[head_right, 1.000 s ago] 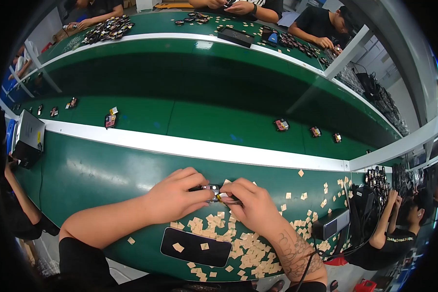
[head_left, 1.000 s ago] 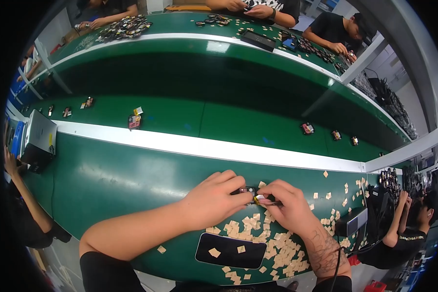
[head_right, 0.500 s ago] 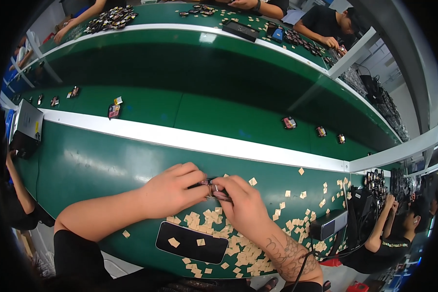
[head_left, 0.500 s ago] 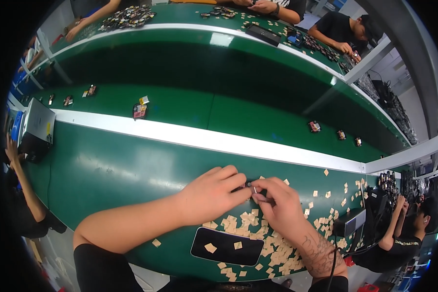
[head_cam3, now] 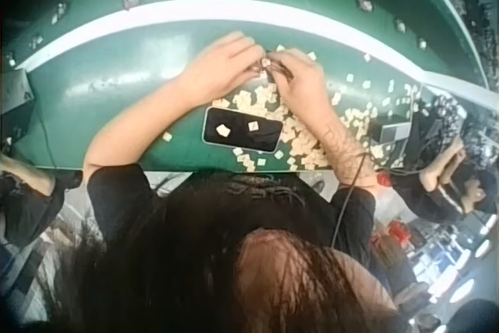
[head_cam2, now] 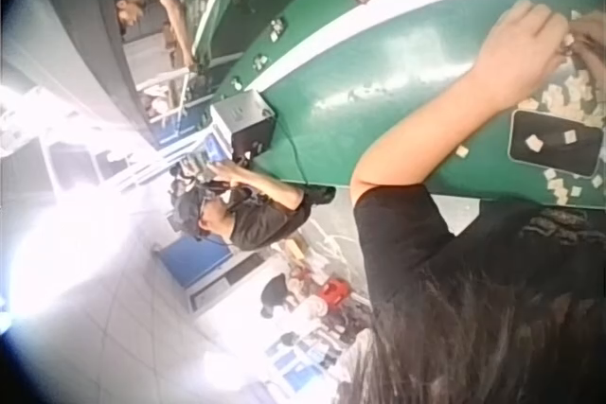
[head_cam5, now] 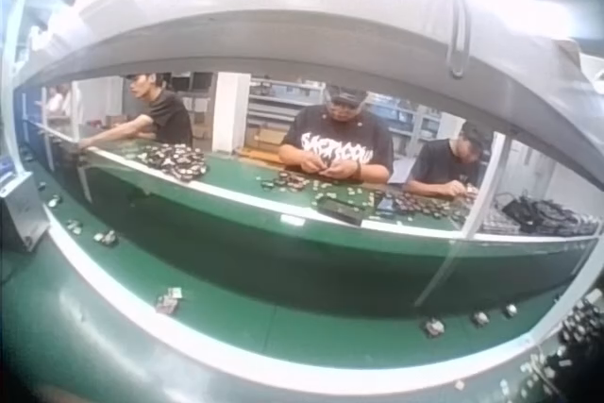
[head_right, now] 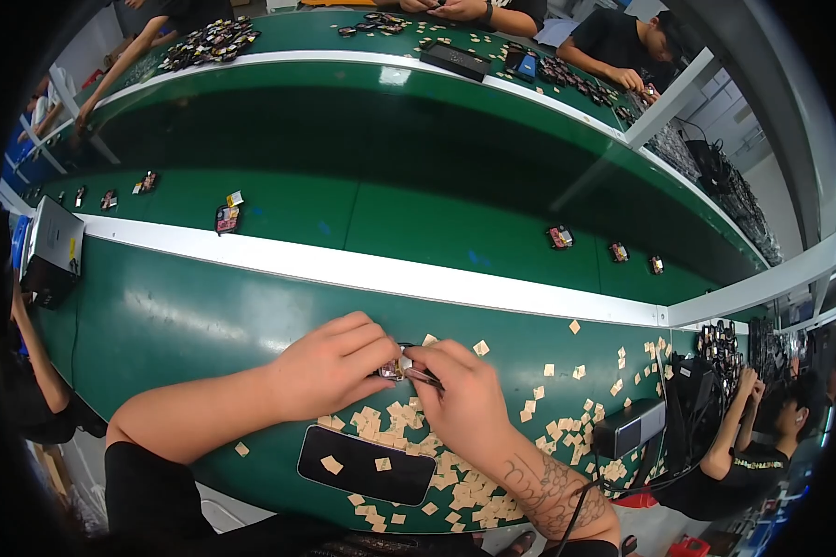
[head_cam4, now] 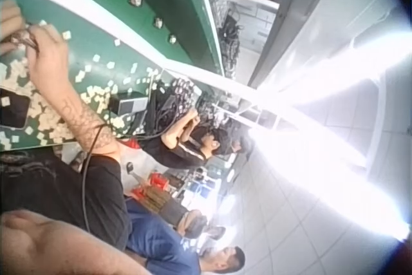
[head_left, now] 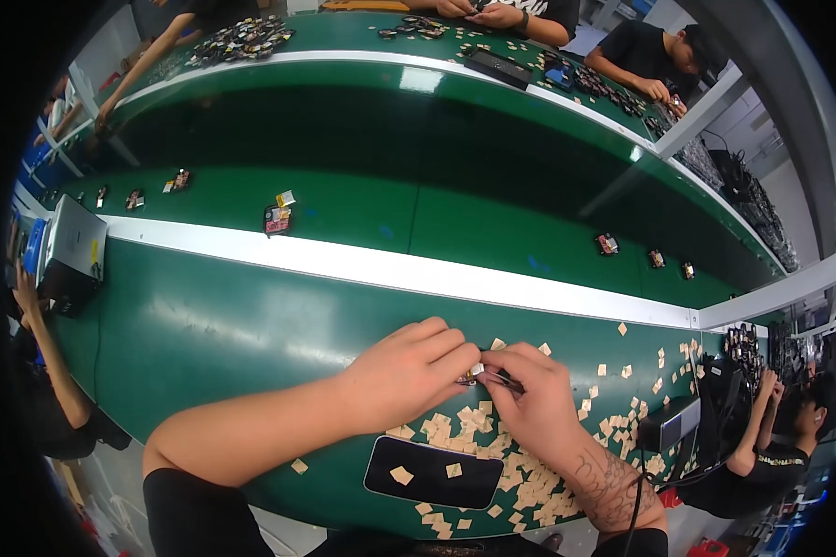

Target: Assembling small electronic modules by manually applying adhesive pads or square components onto them at a factory line.

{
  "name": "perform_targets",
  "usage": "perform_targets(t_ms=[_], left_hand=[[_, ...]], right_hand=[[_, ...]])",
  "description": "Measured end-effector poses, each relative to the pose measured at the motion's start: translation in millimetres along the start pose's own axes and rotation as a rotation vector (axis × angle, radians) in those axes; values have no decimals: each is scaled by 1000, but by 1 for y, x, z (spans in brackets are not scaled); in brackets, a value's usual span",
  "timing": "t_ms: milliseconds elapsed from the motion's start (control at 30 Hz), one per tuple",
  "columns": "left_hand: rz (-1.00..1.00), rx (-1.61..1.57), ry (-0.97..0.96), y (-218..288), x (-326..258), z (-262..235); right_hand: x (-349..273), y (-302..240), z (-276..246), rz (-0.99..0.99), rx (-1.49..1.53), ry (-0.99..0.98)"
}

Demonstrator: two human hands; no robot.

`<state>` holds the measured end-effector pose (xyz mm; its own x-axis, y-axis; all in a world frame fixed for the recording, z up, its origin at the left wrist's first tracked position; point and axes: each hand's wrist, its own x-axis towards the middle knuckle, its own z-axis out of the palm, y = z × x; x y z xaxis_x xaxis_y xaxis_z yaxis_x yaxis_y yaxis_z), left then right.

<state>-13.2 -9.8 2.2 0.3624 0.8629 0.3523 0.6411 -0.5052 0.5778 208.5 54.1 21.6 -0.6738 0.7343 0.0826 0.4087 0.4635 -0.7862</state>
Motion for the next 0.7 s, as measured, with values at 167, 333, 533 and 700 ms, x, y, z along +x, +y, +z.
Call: perform_targets(t_ms=[167,333,533,700], left_hand=[[-6,-41,31,0,1,1],[-25,-10,26,2,2,-1],[-75,-97,98,18,9,5],[-58,2,26,16,12,-2]], right_hand=[[8,-6,-4,3,-144,-49],[7,2,2,-35,-68,43],[3,12,-11,56,97,45],[4,19,-8,-53,-1,33]])
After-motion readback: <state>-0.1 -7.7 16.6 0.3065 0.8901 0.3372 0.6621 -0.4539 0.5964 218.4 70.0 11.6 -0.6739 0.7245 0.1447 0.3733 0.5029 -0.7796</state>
